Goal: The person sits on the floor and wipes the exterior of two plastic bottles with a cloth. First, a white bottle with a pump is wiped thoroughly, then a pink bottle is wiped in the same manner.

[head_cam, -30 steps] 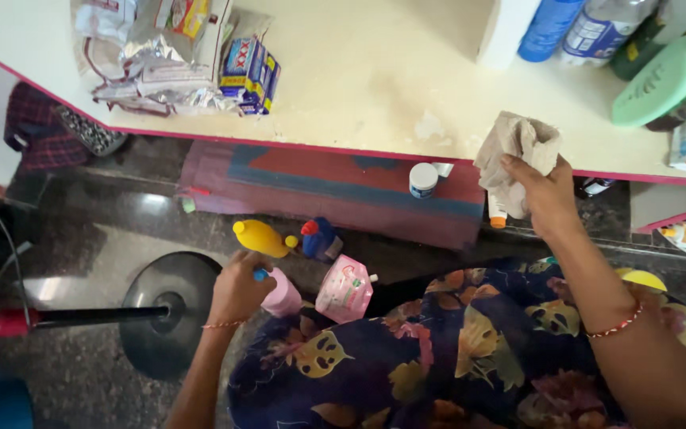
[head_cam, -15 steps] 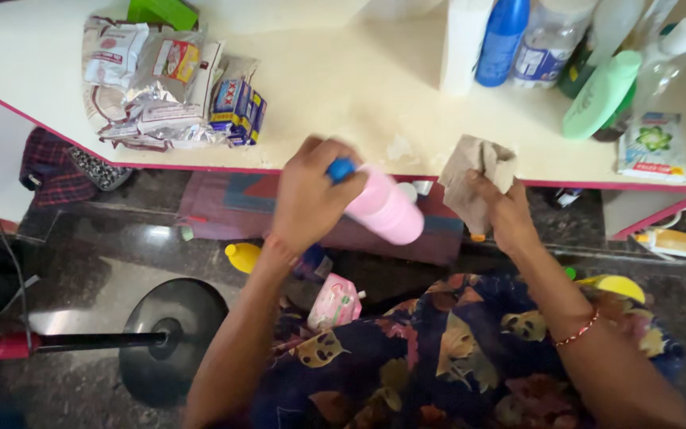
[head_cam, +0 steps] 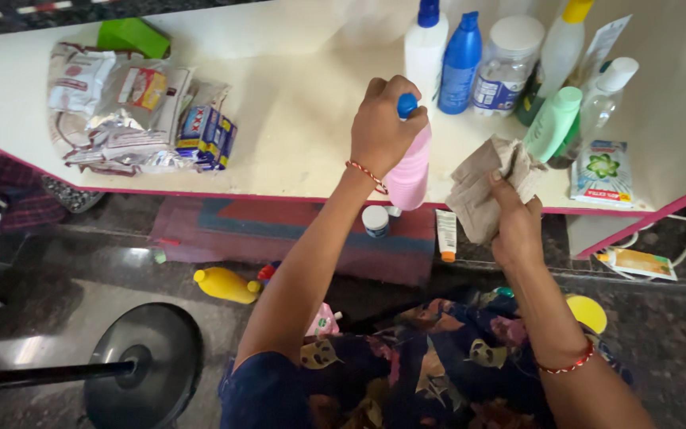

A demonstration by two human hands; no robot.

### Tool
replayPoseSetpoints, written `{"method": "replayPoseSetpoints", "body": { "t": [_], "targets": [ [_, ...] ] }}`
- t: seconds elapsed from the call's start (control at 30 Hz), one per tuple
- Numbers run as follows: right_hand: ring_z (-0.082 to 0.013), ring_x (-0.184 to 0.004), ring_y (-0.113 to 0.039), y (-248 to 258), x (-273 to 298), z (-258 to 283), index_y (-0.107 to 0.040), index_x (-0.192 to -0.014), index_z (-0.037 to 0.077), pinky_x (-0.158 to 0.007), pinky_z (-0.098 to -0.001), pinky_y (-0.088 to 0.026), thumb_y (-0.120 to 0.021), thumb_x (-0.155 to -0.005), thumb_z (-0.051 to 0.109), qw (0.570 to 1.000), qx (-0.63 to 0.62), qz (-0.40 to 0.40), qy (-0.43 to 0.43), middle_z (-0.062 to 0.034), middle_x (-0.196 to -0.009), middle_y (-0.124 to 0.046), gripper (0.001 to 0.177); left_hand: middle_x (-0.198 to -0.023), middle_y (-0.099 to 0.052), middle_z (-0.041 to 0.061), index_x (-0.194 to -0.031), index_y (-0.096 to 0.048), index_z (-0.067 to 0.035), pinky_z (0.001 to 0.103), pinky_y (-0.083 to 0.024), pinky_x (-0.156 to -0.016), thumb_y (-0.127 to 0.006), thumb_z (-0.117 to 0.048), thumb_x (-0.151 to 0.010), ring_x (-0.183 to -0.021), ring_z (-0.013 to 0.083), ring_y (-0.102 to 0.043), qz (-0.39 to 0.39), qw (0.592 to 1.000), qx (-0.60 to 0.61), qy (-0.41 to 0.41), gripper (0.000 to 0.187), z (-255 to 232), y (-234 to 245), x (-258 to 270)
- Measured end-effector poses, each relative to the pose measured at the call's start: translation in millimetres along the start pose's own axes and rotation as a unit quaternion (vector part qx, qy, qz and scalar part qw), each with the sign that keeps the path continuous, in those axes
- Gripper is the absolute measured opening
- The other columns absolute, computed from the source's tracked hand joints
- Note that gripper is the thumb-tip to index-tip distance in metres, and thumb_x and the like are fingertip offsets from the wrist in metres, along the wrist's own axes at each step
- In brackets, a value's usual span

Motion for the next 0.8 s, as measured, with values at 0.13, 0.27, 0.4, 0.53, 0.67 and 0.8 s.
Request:
{"method": "replayPoseSetpoints", "body": {
  "t": [0.13, 0.27, 0.4, 0.53, 0.67, 0.8],
  "targets": [
    [-0.0209, -0.108, -0.068, 5, -1, 1, -0.057, -0.133, -0.003, -0.092, -0.0371, -0.058, -0.068, -0.098, 0.017, 1.0, -0.011, -0.006, 0.014, -0.011, -0.122, -0.067, 0.042, -0.104, -0.065, 0.009, -0.108, -0.065, -0.011, 0.047, -0.051, -0.083, -0.086, -0.031, -0.079, -0.093, 0.0346, -0.064, -0.11, 0.99, -0.041, -0.072, 0.04, 1, -18, 22],
    [-0.0207, -0.107, -0.069, 11, -7, -13, -0.057, -0.132, -0.002, -0.091, -0.0375, -0.059, -0.071, -0.094, 0.017, 0.997, -0.003, -0.068, -0.033, -0.0103, -0.122, -0.068, 0.044, -0.121, -0.064, 0.018, -0.132, -0.053, -0.002, 0.046, -0.053, -0.094, -0.091, -0.03, -0.075, -0.109, 0.037, -0.065, -0.128, 0.987, 0.089, 0.027, 0.073, 15, -35, 63],
    [-0.0193, -0.108, -0.068, 8, -11, -23, -0.057, -0.134, 0.0, -0.092, -0.0351, -0.058, -0.07, -0.095, 0.018, 1.0, -0.016, -0.019, -0.013, -0.0087, -0.123, -0.067, 0.045, -0.13, -0.064, 0.023, -0.145, -0.038, 0.004, 0.042, -0.054, -0.1, -0.09, -0.029, -0.071, -0.118, 0.0333, -0.067, -0.052, 0.97, 0.196, 0.137, 0.095, 35, -56, 105],
    [-0.0175, -0.109, -0.065, 0, -12, -30, -0.057, -0.137, -0.001, -0.092, -0.0328, -0.055, -0.068, -0.099, 0.023, 1.0, 0.013, -0.01, 0.01, -0.0072, -0.123, -0.067, 0.046, -0.125, -0.069, 0.022, -0.141, -0.045, 0.002, 0.041, -0.056, -0.095, -0.09, -0.024, -0.07, -0.113, 0.0323, -0.069, -0.018, 0.969, 0.138, 0.205, 0.088, 51, -60, 115],
    [-0.0222, -0.114, -0.063, -29, 16, -29, -0.058, -0.142, -0.002, -0.094, -0.0361, -0.053, -0.061, -0.101, 0.036, 0.967, 0.224, 0.093, 0.078, -0.0139, -0.131, -0.067, 0.056, -0.125, -0.068, 0.012, -0.144, -0.037, -0.003, 0.036, -0.057, -0.096, -0.077, -0.018, -0.081, -0.113, 0.0233, -0.069, 0.019, 0.899, 0.331, 0.286, 0.076, 54, -40, 151],
    [-0.0397, -0.144, -0.036, -79, 82, -36, -0.041, -0.152, 0.006, -0.114, -0.0484, -0.035, -0.083, -0.076, 0.035, 0.808, 0.403, 0.27, 0.335, -0.0265, -0.16, -0.03, 0.092, -0.124, -0.066, 0.009, -0.145, -0.04, -0.003, 0.036, -0.057, -0.092, -0.056, -0.015, -0.095, -0.11, 0.019, -0.066, -0.038, 0.822, 0.469, 0.321, 0.053, 56, -15, 183]
  ]
}}
Point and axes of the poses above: each hand's wrist, its own x-axis away from the middle knuckle, its own y-axis out of the back of the hand, z = x × y, the point moved 4 cm from there along -x, towards the middle knuckle
